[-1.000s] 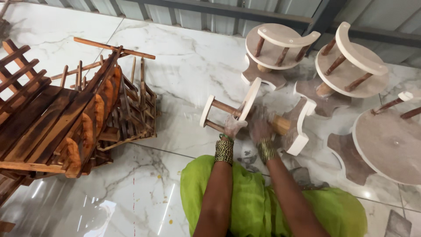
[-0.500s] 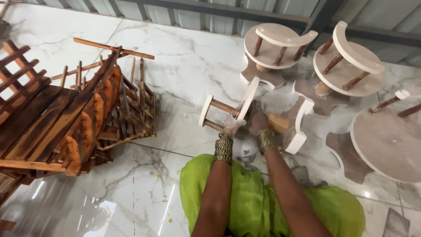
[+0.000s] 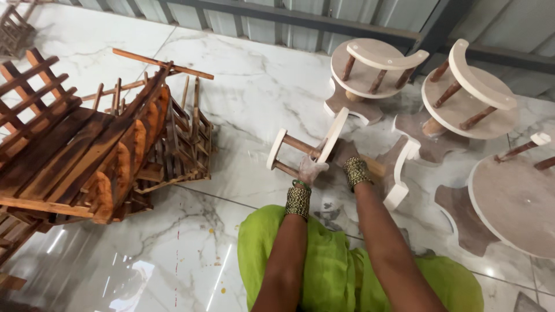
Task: The person sits on the floor assembling small wooden stools. They apply a white paste to the wooden joints by hand, press the curved backrest and side rails onto the round seat and legs, and reposition the stools to work on each one in turn.
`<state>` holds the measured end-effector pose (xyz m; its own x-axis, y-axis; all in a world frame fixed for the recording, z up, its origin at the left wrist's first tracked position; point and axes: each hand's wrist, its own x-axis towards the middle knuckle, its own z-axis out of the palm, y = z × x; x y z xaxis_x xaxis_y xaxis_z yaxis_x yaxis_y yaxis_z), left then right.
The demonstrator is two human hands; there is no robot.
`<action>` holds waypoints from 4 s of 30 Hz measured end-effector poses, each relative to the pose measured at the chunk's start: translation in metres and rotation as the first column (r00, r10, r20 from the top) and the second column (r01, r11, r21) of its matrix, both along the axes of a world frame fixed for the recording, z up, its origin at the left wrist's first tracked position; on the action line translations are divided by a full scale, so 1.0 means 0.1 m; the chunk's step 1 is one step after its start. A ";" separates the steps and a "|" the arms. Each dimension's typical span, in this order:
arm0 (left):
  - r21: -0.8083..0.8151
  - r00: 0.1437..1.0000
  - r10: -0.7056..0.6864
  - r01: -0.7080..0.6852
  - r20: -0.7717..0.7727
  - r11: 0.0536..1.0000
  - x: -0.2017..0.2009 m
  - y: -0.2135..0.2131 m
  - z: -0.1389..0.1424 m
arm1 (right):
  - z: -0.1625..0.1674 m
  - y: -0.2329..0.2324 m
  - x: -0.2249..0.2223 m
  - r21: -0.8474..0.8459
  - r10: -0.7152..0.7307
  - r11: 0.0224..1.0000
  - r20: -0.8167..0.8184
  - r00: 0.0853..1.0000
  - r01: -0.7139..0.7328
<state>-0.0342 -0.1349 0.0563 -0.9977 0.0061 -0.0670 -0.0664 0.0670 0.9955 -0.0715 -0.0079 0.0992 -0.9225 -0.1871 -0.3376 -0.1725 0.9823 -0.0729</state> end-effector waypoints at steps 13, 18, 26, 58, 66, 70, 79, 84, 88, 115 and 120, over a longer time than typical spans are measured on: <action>0.003 0.997 -0.037 0.037 -0.075 0.999 0.08 -0.02 0.08 | -0.25 0.07 0.23 -0.110 -0.221 0.974 -0.256 0.941 0.199; 0.082 0.997 -0.039 0.044 -0.062 0.996 0.10 -0.01 0.16 | -0.33 0.03 0.57 0.067 -0.114 0.982 -0.538 0.835 0.178; -0.106 0.998 0.054 -0.051 0.024 0.993 0.01 0.04 0.04 | -0.29 0.12 0.42 0.031 -0.010 0.999 -0.398 0.917 0.025; 0.320 0.988 -0.046 -0.004 0.146 0.947 -0.01 0.11 -0.26 | -0.51 0.21 0.57 -0.233 -0.213 0.971 -0.725 0.655 0.058; 0.220 0.988 -0.024 -0.010 0.150 0.976 -0.04 0.07 -0.36 | -0.62 0.26 0.50 -0.417 -0.322 0.909 -0.658 0.681 0.028; 0.328 0.991 -0.007 -0.038 0.135 0.944 -0.07 0.09 -0.42 | -0.65 0.26 0.56 -0.401 -0.291 0.916 -0.713 0.638 -0.030; 0.309 0.993 -0.025 -0.012 0.114 0.951 -0.06 0.07 -0.42 | -0.45 0.29 0.45 -0.314 -0.240 0.948 -0.591 0.770 0.054; 0.275 0.996 -0.023 -0.002 0.086 0.962 -0.07 0.06 -0.43 | -0.49 0.34 0.41 -0.442 -0.320 0.897 -0.689 0.650 -0.026; 0.326 0.993 -0.053 0.018 0.101 0.945 -0.08 0.03 -0.41 | -0.42 0.37 0.38 -0.490 -0.412 0.866 -0.581 0.702 0.103; 0.407 0.984 -0.175 0.149 0.025 0.901 -0.02 0.14 -0.31 | -0.64 1.42 1.43 -0.715 -0.707 0.689 -0.627 0.328 0.119; 0.401 0.983 -0.176 0.141 0.051 0.905 0.01 0.32 -0.31 | -0.76 1.56 1.54 -0.742 -0.759 0.644 -0.585 0.286 0.189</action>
<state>-0.0334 -0.1032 0.0248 -0.9723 0.2066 -0.1093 -0.1715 -0.3129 0.9342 0.0825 0.1476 0.0232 -0.6161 0.5455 0.5682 0.0684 0.7557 -0.6514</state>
